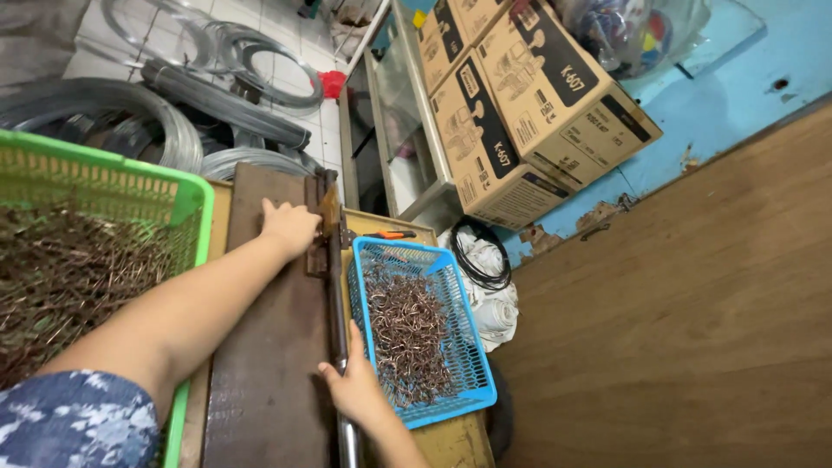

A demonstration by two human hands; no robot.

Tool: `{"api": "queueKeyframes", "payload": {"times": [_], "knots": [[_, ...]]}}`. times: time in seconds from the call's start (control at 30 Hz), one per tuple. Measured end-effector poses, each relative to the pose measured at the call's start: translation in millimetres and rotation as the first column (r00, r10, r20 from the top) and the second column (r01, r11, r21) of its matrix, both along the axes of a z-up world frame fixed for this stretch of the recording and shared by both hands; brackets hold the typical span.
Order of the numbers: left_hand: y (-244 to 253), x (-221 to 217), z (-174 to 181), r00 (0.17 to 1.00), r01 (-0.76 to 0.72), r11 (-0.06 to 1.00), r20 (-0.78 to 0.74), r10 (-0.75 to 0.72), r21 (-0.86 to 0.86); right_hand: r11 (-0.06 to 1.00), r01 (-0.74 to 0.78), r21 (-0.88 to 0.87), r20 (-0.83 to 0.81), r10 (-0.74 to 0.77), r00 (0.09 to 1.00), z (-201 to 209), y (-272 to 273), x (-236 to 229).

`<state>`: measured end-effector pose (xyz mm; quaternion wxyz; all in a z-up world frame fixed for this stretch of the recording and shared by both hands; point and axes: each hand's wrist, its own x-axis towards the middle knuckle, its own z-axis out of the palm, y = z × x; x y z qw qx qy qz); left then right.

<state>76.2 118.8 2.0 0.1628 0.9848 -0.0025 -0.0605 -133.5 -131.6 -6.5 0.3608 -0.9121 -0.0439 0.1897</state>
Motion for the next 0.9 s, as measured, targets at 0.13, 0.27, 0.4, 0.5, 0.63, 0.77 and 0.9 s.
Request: {"api": "queueKeyframes", "payload": {"times": [0.13,0.27,0.4,0.5,0.63,0.77,0.9], "knots": [[1,-4,14,0.996,0.084,0.996,-0.033,-0.083,0.027,0.998,-0.023,0.052,-0.022,0.024,0.999,84,8,5],[-2,-14,4,0.997,0.081,0.995,0.009,-0.082,0.065,1.000,0.016,-0.012,-0.192,-0.018,0.981,176,27,3],[-12,-22,-15,0.998,0.016,1.000,0.058,-0.017,0.027,0.997,-0.023,-0.073,-0.214,0.007,0.977,179,31,7],[-11,-27,-25,0.993,0.094,0.993,0.063,-0.099,0.077,1.000,0.001,-0.022,-0.207,-0.006,0.978,166,24,9],[-4,-57,-16,0.993,0.110,0.993,0.041,-0.112,0.049,0.998,0.027,-0.057,-0.220,-0.039,0.975,159,27,-2],[11,-103,6,0.989,0.144,0.989,-0.026,-0.144,0.016,0.994,-0.030,-0.101,-0.125,0.017,0.992,104,19,-8],[31,-131,0,0.989,0.137,0.991,-0.054,-0.136,0.009,0.993,0.003,-0.117,-0.025,-0.006,1.000,31,8,-8]]}}
